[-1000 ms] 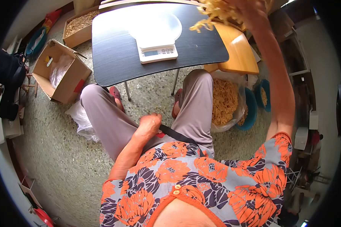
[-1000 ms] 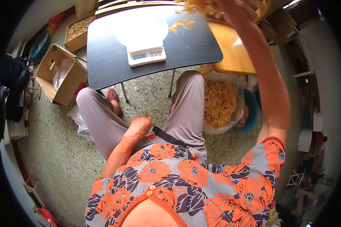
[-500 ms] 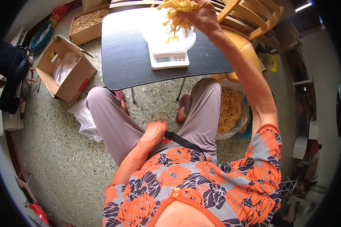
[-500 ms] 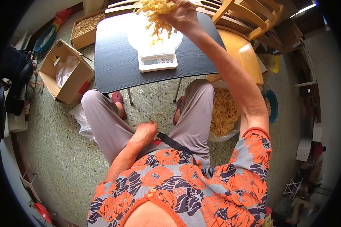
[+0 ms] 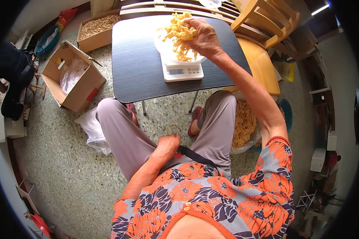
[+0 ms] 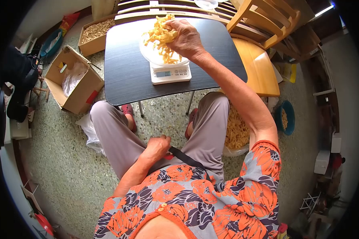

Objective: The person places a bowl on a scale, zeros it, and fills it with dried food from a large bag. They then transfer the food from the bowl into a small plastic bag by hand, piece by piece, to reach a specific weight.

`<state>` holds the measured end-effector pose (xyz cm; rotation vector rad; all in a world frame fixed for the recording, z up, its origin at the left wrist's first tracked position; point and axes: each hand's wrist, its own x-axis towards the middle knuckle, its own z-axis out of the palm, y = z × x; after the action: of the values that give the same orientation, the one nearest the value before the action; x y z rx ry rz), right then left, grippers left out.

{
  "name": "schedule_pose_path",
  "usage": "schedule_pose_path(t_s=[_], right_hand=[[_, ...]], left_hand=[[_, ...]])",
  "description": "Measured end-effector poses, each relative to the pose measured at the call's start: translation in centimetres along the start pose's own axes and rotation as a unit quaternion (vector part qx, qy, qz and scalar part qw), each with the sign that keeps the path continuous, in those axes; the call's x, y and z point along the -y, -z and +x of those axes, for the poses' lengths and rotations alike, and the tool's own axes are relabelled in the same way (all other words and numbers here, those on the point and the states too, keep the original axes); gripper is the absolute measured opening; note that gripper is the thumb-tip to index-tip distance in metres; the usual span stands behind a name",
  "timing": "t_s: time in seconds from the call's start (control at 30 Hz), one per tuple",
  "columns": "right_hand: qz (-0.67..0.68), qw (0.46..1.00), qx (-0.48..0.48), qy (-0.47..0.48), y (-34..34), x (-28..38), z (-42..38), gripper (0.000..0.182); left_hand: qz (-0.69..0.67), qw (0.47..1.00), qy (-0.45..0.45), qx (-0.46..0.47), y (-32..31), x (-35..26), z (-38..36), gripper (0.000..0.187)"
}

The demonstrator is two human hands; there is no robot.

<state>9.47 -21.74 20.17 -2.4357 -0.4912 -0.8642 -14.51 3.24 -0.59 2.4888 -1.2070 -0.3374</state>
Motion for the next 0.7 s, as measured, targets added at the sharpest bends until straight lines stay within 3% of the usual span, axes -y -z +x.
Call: schedule_pose_path(t_s=[0.17,0.3,0.37,0.5,0.63,0.7], right_hand=[[-0.041,0.996,0.059,-0.054,-0.4,1.0,-0.2,0.053],[-0.07,0.987,0.11,-0.098,0.0,2.1,-0.1,0.06],[-0.072,0.985,0.119,-0.105,-0.2,2.2,-0.3,0.063],[-0.079,0.976,0.165,-0.12,0.4,2.4,0.2,0.072],[-0.116,0.974,0.168,-0.093,0.8,1.6,1.0,0.083],[-0.076,0.959,0.24,-0.131,2.0,1.8,1.8,0.087]], left_hand=[[-0.011,1.0,0.017,0.008,0.0,-0.1,0.0,0.024],[-0.071,0.997,-0.018,-0.007,4.7,-0.3,0.3,0.025],[-0.145,0.983,-0.029,-0.113,7.8,0.1,0.9,0.027],[-0.138,0.958,0.014,-0.252,13.0,1.7,2.2,0.025],[-0.172,0.957,0.028,-0.232,12.7,4.1,2.3,0.024],[-0.213,0.955,0.043,-0.201,12.0,4.4,2.1,0.021]])
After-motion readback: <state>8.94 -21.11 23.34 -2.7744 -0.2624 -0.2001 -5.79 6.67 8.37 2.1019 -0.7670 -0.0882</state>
